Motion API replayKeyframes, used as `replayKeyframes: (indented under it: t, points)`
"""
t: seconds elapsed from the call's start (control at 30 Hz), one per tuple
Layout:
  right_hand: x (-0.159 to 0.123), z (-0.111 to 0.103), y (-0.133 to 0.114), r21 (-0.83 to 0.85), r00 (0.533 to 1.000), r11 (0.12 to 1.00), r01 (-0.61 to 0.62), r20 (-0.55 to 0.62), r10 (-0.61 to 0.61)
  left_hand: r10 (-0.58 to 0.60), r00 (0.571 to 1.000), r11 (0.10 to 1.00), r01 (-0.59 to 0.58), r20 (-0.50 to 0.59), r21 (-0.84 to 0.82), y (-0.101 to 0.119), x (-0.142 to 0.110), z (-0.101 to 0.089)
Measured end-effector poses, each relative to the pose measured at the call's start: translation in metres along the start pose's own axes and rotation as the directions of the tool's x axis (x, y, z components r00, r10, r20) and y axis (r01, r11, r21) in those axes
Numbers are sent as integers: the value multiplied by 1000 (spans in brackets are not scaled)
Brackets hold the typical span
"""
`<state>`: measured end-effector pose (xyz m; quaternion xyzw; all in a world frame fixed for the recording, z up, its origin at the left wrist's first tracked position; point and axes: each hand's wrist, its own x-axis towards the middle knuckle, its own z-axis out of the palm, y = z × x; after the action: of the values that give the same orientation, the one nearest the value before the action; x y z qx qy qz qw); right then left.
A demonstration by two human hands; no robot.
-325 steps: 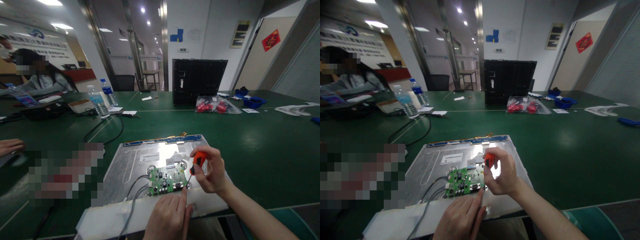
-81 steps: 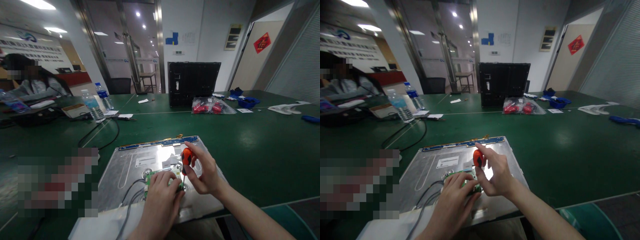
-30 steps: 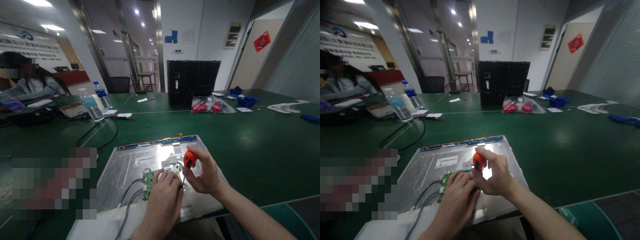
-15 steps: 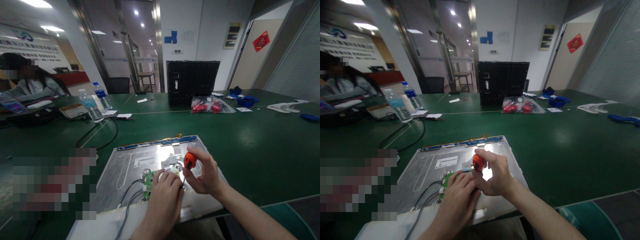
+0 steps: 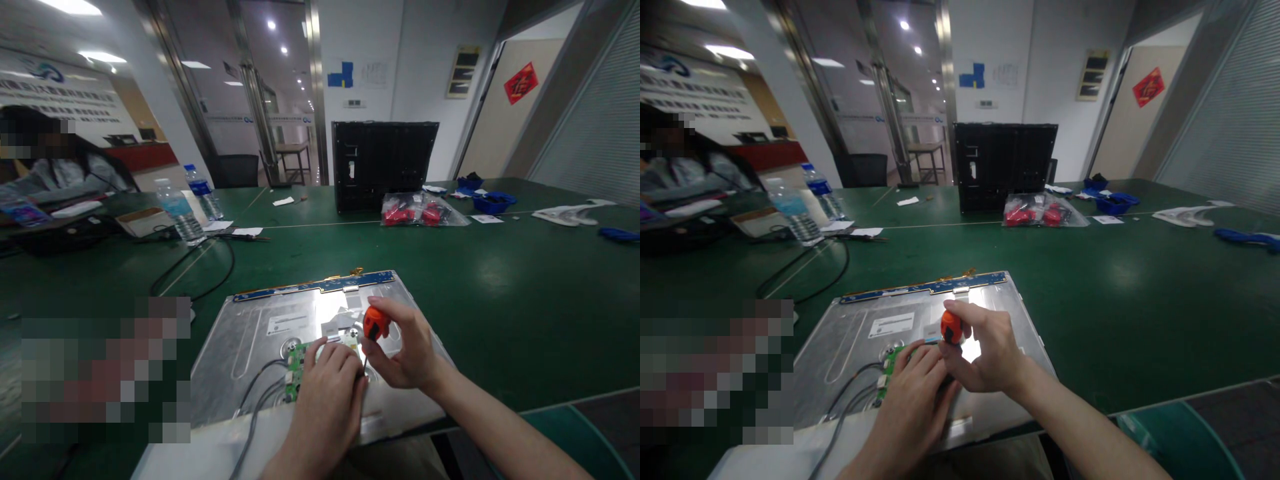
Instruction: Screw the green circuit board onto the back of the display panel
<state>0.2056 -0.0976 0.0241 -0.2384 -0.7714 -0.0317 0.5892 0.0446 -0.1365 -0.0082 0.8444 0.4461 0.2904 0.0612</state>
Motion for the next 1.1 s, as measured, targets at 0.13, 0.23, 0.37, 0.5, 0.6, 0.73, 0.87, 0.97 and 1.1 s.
replayKeyframes:
  t: [0.13,0.23,0.37,0.5,0.6,0.73,0.87,0.97,1.1]
  points:
    - [0,0,0,-4,1000,1000,-6,8,7,11,1000,1000,-11,8,1,1,0,-3]
    - [0,0,-1,-1,1000,1000,-20,5,20,9,999,1000,-9,34,0,3,1,-6]
    - [-2,2,-1,33,998,998,-58,1,58,-2,999,1000,1,52,18,2,1,-6]
    - [-6,5,1,45,997,997,-67,-28,68,12,1000,1000,-12,27,26,0,0,-3]
    - [-7,6,3,45,998,997,-70,-7,70,23,999,999,-24,30,26,0,1,-4]
    - [-3,4,3,9,999,999,-41,30,41,26,999,999,-27,26,38,-1,1,-4]
    - [2,0,0,18,999,1000,-21,50,20,12,999,999,-13,37,33,-2,0,-3]
    - [3,-1,-1,46,997,999,-18,72,15,1,998,1000,-3,59,28,-1,0,-4]
    - [1,2,0,74,996,996,-44,75,39,-5,998,999,2,64,34,1,1,-5]
